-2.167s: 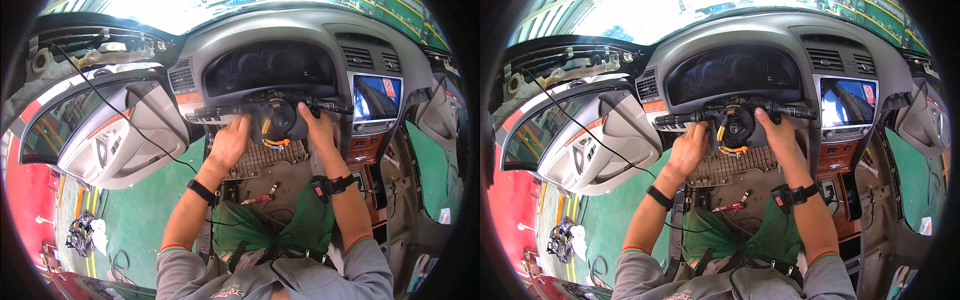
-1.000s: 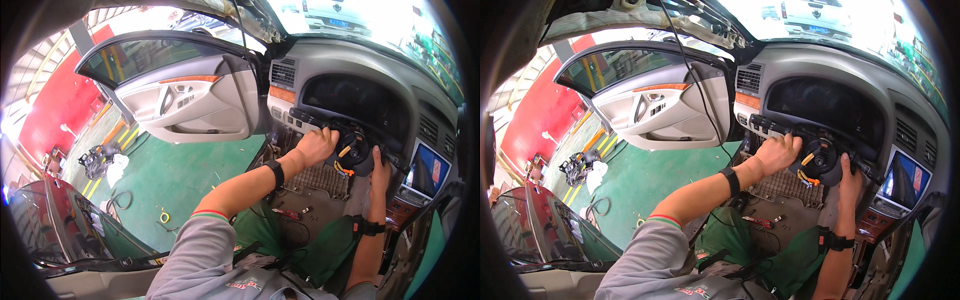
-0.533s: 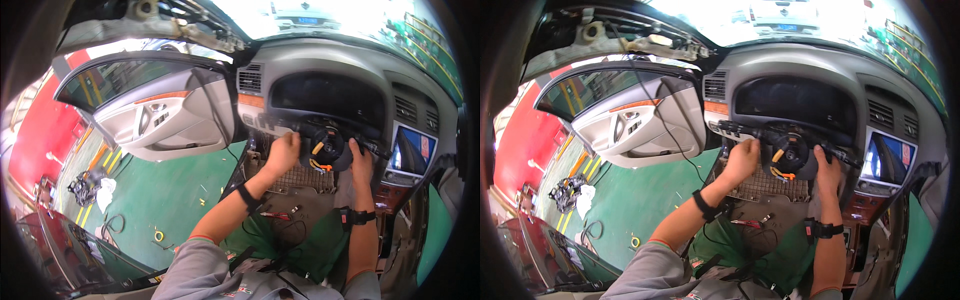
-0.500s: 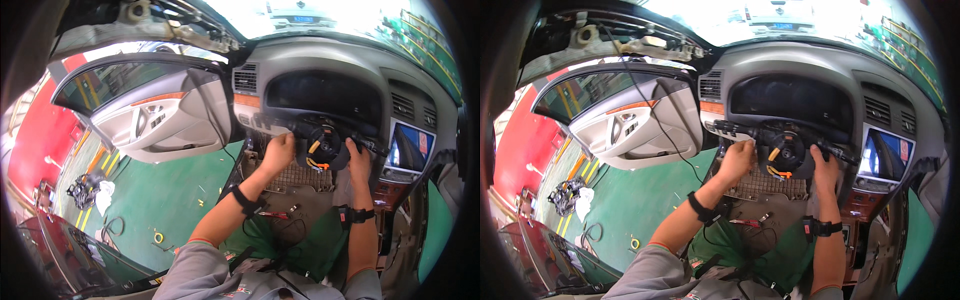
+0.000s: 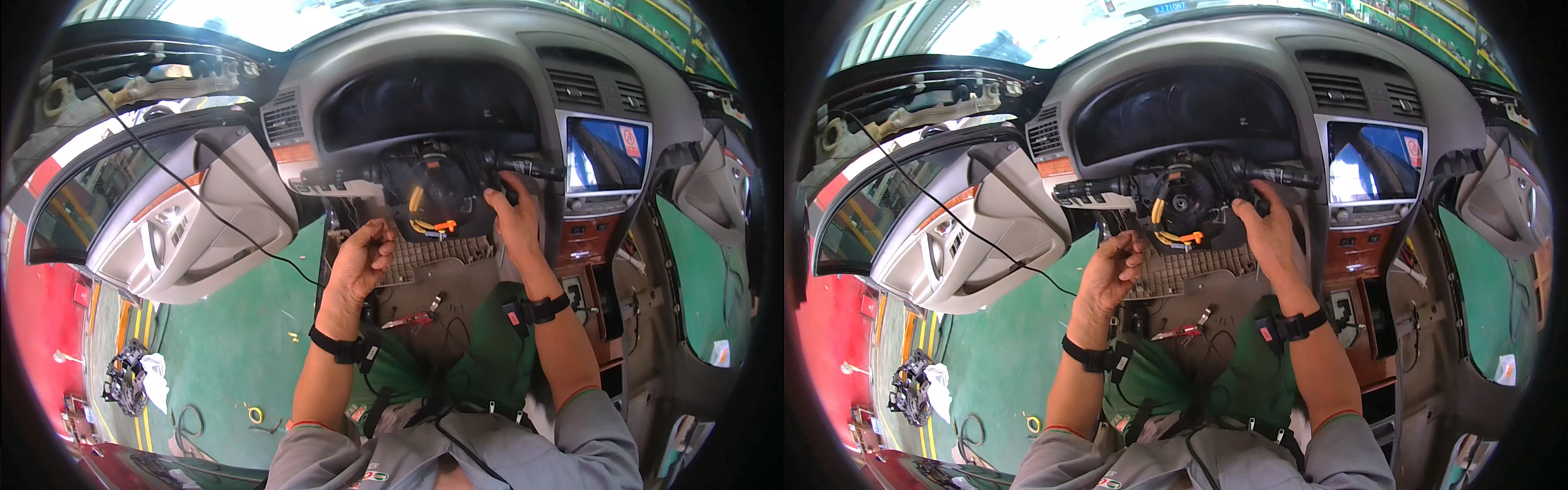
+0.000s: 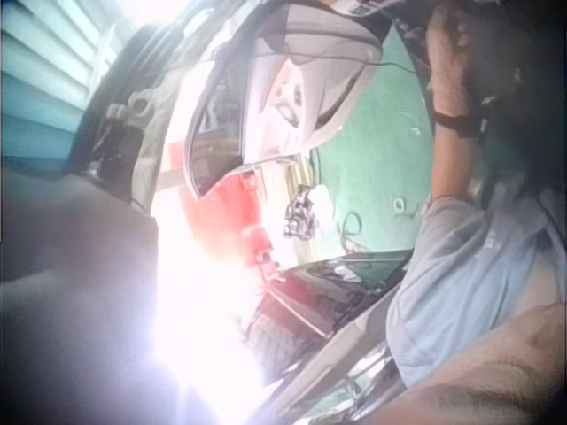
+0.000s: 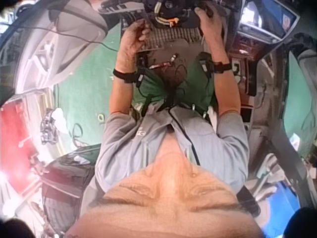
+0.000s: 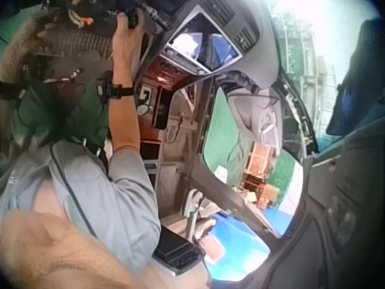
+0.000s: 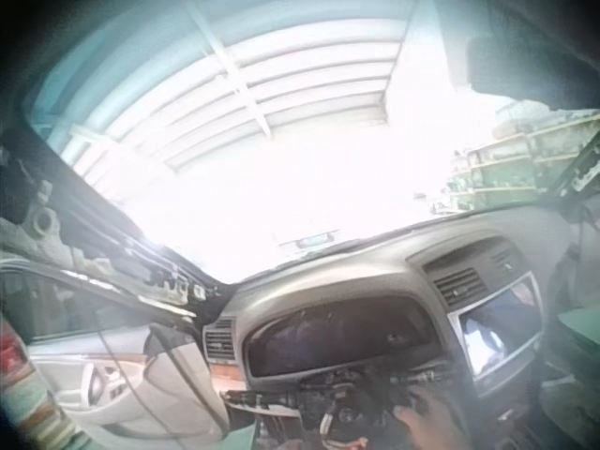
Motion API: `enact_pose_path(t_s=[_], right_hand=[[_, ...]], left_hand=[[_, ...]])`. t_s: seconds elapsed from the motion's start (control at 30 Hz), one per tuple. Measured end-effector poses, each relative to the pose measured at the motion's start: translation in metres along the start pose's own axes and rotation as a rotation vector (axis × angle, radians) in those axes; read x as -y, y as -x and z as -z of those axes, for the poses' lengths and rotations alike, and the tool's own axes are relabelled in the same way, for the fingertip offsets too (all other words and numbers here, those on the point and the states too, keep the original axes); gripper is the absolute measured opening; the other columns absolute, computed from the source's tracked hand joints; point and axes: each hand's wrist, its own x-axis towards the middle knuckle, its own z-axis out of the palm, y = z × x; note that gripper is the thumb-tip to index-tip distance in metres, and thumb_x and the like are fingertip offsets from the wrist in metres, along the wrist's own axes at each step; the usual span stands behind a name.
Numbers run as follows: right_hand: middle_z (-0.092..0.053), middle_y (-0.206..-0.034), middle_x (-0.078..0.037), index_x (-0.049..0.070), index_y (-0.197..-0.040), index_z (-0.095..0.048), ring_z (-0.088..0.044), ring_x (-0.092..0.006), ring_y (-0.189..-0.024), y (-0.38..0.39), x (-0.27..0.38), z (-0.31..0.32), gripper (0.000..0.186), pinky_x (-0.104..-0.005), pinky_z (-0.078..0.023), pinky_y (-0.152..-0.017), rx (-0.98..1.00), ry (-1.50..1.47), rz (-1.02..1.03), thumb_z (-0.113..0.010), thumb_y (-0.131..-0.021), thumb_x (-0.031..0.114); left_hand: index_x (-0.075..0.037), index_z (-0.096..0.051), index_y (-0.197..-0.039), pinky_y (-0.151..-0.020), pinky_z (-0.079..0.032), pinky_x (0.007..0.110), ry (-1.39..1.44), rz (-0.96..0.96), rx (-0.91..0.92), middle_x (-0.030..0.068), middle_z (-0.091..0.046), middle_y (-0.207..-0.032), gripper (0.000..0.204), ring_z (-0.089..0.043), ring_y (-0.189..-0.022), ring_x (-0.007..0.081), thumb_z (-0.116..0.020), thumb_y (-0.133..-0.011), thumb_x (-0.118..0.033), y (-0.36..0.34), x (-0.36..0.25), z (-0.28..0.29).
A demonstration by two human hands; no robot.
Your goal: The person assembles the steering column cover by fitting the plastic panels together and securing them with a screwdriver.
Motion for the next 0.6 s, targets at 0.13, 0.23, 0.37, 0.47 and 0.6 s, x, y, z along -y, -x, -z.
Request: enact_pose_path(t_s=[0.13, 0.23, 0.37, 0.47, 0.6], right_hand=[[-0.07, -0.108, -0.01, 0.001, -0.13, -0.064, -0.066, -0.0142, -0.091, 0.012, -0.002, 0.006, 0.043, -0.0285, -0.053, -0.082, 0.024, -0.015, -0.038, -0.069, -0.092, 0.019], [-0.069, -0.104, -0.007, 0.001, -0.127, -0.065, -0.066, -0.0108, -0.085, 0.017, -0.014, 0.013, 0.038, -0.0263, -0.053, -0.072, 0.032, 0.174, 0.012, -0.07, -0.094, 0.019], [-0.066, -0.097, -0.003, 0.0, -0.12, -0.066, -0.064, -0.0079, -0.071, 0.025, -0.043, 0.003, 0.027, -0.0239, -0.05, -0.061, 0.139, 0.023, -0.106, -0.067, -0.098, 0.016], [-0.066, -0.091, -0.003, -0.001, -0.116, -0.067, -0.061, -0.0074, -0.064, 0.032, -0.037, -0.002, 0.02, -0.0229, -0.047, -0.057, 0.121, -0.036, -0.104, -0.064, -0.1, 0.011], [-0.068, -0.088, -0.006, -0.001, -0.116, -0.066, -0.059, -0.009, -0.061, 0.037, -0.031, 0.004, 0.02, -0.025, -0.046, -0.055, 0.173, -0.105, -0.102, -0.064, -0.1, 0.01]], left_hand=[[-0.006, -0.061, -0.113, -0.046, -0.029, 0.018, -0.154, -0.028, -0.198, -0.0006, -0.054, -0.09, 0.015, -0.043, -0.063, 0.0069, -0.056, -0.104, -0.017, 0.005, 0.01, -0.008], [-0.006, -0.059, -0.123, -0.045, -0.028, 0.019, -0.475, -0.369, -0.341, -0.0047, -0.054, -0.085, 0.022, -0.04, -0.054, 0.0035, -0.062, -0.104, -0.015, 0.005, 0.014, -0.027], [-0.006, -0.057, -0.135, -0.045, -0.028, 0.02, -0.545, -0.262, -0.266, -0.0053, -0.056, -0.082, 0.034, -0.041, -0.053, 0.0015, -0.064, -0.102, -0.012, -0.019, 0.033, -0.018], [-0.006, -0.058, -0.131, -0.045, -0.028, 0.019, -0.419, -0.19, -0.223, -0.0038, -0.055, -0.085, 0.027, -0.041, -0.057, 0.0025, -0.059, -0.104, -0.01, -0.018, 0.043, -0.014], [-0.006, -0.058, -0.131, -0.046, -0.029, 0.019, -0.381, -0.137, -0.199, -0.0053, -0.052, -0.084, 0.027, -0.041, -0.057, 0.0041, -0.057, -0.105, -0.01, -0.013, 0.05, 0.009]])
